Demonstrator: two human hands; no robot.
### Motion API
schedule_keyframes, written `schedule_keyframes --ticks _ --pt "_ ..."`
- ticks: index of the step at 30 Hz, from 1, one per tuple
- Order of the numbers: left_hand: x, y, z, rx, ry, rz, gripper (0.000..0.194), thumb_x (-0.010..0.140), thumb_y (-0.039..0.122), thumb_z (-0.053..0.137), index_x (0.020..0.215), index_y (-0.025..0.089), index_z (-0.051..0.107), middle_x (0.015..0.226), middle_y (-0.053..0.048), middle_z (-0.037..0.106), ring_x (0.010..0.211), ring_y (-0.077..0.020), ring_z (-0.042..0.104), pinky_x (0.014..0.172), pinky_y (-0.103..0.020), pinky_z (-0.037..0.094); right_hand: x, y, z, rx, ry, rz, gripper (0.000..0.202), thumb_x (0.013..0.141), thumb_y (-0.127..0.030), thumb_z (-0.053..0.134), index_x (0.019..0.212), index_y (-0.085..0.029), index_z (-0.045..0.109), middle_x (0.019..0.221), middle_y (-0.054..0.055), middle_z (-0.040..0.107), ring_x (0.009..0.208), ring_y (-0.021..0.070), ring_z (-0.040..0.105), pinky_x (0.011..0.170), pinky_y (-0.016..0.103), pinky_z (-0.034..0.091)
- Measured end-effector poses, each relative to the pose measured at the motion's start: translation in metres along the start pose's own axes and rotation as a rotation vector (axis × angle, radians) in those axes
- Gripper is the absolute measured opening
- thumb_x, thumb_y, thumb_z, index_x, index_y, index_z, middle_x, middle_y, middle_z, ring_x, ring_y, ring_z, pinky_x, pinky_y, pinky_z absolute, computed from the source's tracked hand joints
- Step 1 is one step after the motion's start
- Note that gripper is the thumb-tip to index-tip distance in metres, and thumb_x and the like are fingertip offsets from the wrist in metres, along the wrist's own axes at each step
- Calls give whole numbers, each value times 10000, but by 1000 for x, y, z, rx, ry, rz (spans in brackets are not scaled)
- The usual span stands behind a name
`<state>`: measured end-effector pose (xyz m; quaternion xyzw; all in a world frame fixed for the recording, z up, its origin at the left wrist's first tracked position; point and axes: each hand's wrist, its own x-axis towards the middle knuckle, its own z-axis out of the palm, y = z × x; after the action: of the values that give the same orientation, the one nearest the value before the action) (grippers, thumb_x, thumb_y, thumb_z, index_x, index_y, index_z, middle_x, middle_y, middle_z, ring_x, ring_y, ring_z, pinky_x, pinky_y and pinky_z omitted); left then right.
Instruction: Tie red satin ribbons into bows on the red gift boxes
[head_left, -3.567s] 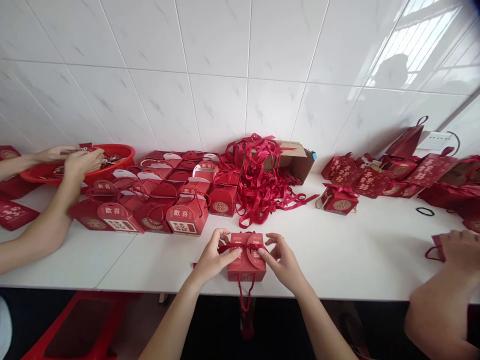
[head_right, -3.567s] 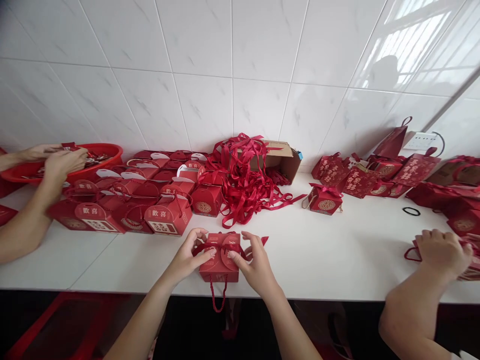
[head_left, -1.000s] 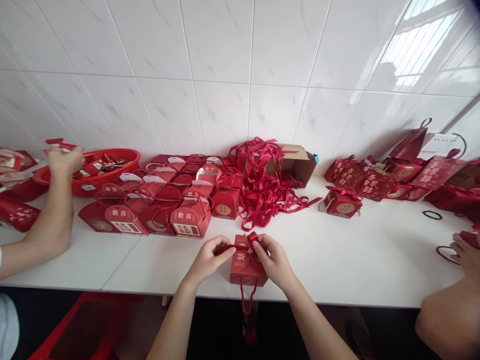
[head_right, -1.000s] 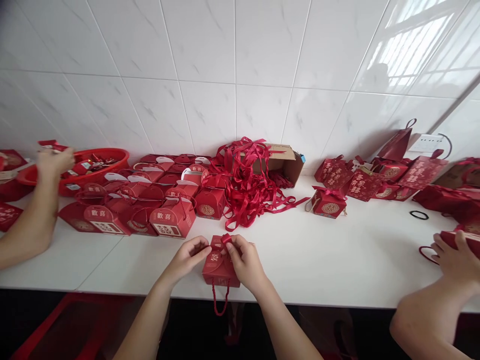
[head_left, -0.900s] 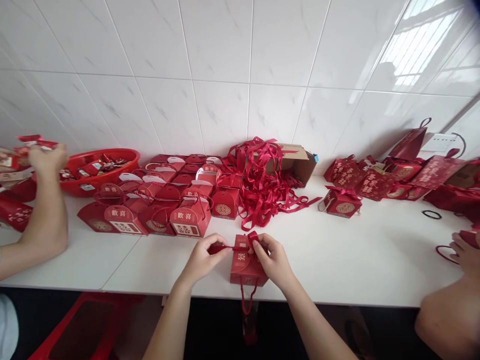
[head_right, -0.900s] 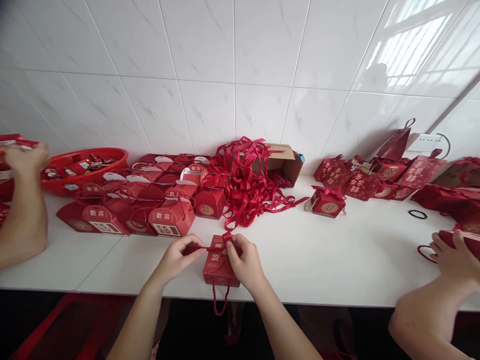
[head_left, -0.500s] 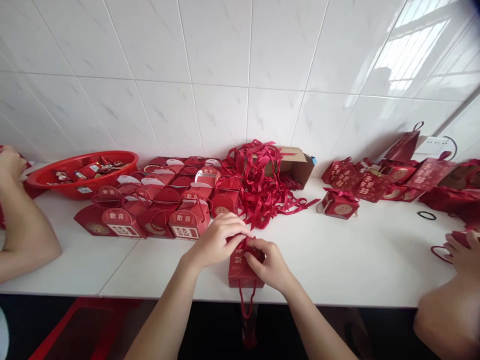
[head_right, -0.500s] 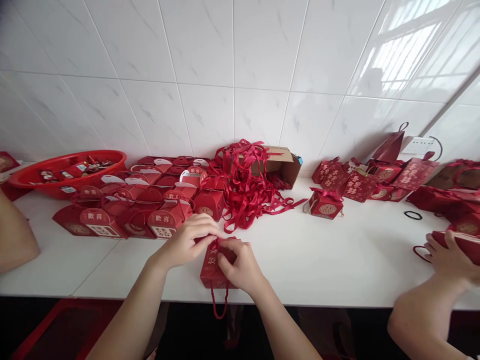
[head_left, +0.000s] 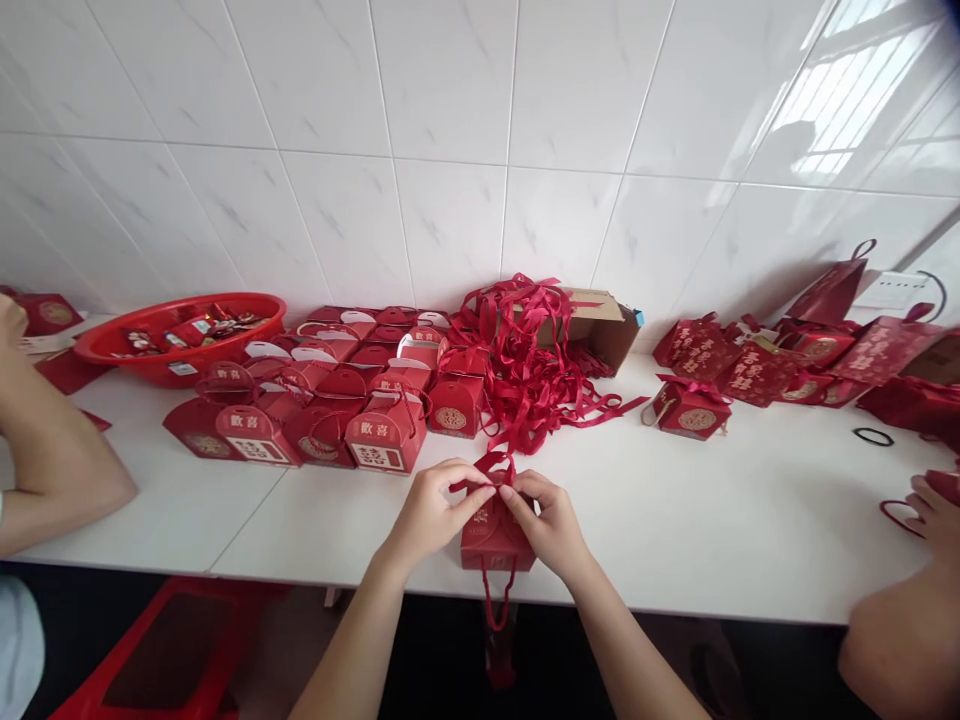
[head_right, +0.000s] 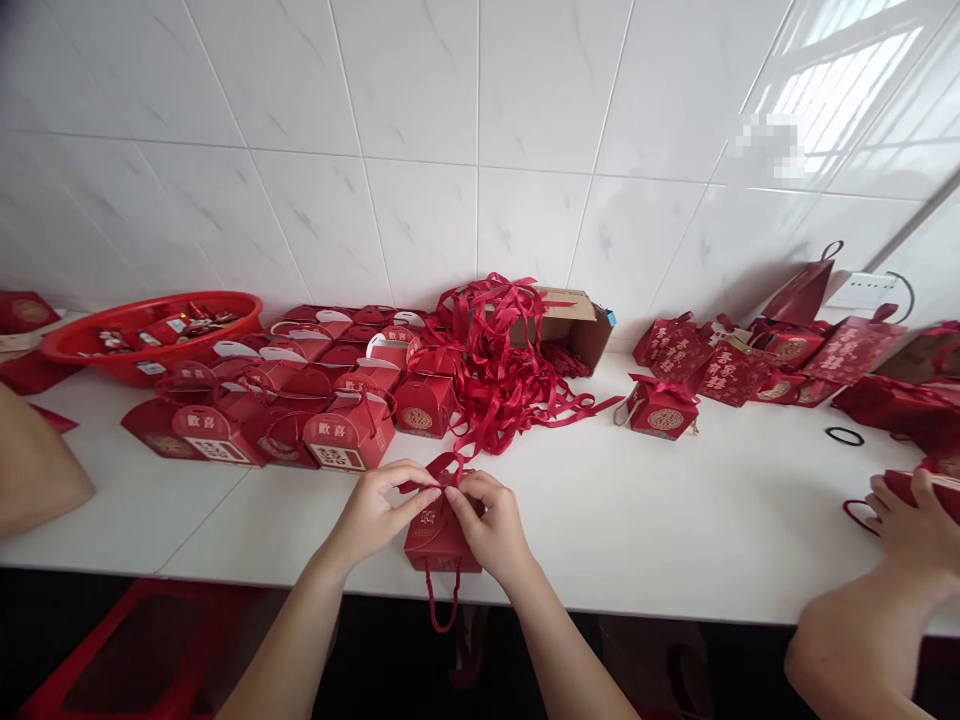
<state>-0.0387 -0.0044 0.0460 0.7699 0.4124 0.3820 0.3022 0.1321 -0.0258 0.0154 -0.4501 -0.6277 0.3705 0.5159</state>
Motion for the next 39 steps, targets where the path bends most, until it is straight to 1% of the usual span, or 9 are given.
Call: schedule_keyframes --ticks 3,5,13,18,23,30,35,37,39 --pt "-8 -8 10 -90 76 -25 132 855 283 570 800 183 638 869 -52 687 857 -188 635 804 -307 496 -1 3 4 65 59 66 146 848 -340 555 881 -198 539 646 -22 557 563 115 472 551 237 396" --pt "-9 -10 16 -116 89 -48 113 866 276 551 833 189 614 894 -50 686 877 -188 635 817 -314 498 -2 5 6 78 106 51 180 839 -330 564 949 -214 482 635 -43 559 545 113 476 536 228 400" --pt "-13 -15 32 -44 154 -26 58 816 184 567 774 194 528 814 -20 638 801 -160 625 770 -284 498 -4 3 5 -58 127 3 144 857 -297 551 909 -193 636 848 58 699 735 170 630 689 295 504" --pt "-14 -18 35 -86 243 -47 91 777 118 552 735 197 538 799 -19 673 811 -170 651 782 -298 512 -8 2 1 -146 61 -90 188 861 -266 559 949 -217 717 920 83 651 841 195 634 734 319 525" --pt "-12 -16 35 -100 259 -72 113 758 92 551 716 197 547 794 -17 694 806 -174 666 773 -298 519 -10 5 2 -207 113 -90 169 852 -260 560 858 -214 723 920 96 585 864 213 605 753 352 531" --pt "-12 -11 34 -108 228 -61 116 786 99 508 732 197 540 818 -29 701 811 -172 671 759 -292 520 -10 6 5 -171 147 -32 164 851 -271 542 758 -191 650 1177 139 549 1134 269 516 932 421 446" --pt "-8 -13 36 -151 186 -72 111 794 107 504 731 198 512 814 -26 681 822 -167 662 776 -295 516 -8 8 1 -112 -6 -45 233 876 -315 520 714 -207 648 1282 101 551 1246 266 423 1040 468 337" --pt "-4 -14 39 -169 182 -81 78 798 126 534 800 203 522 834 -20 675 832 -163 661 798 -297 512 -7 10 1 -65 -29 -17 251 879 -338 516 709 -213 652 1272 88 571 1259 261 406 1056 481 307" --pt "1 -14 41 -166 227 -83 168 795 167 586 941 211 517 828 -9 664 833 -161 658 822 -308 508 -7 12 2 -26 49 31 265 875 -367 517 713 -213 659 1225 98 599 1244 263 417 1052 485 305"
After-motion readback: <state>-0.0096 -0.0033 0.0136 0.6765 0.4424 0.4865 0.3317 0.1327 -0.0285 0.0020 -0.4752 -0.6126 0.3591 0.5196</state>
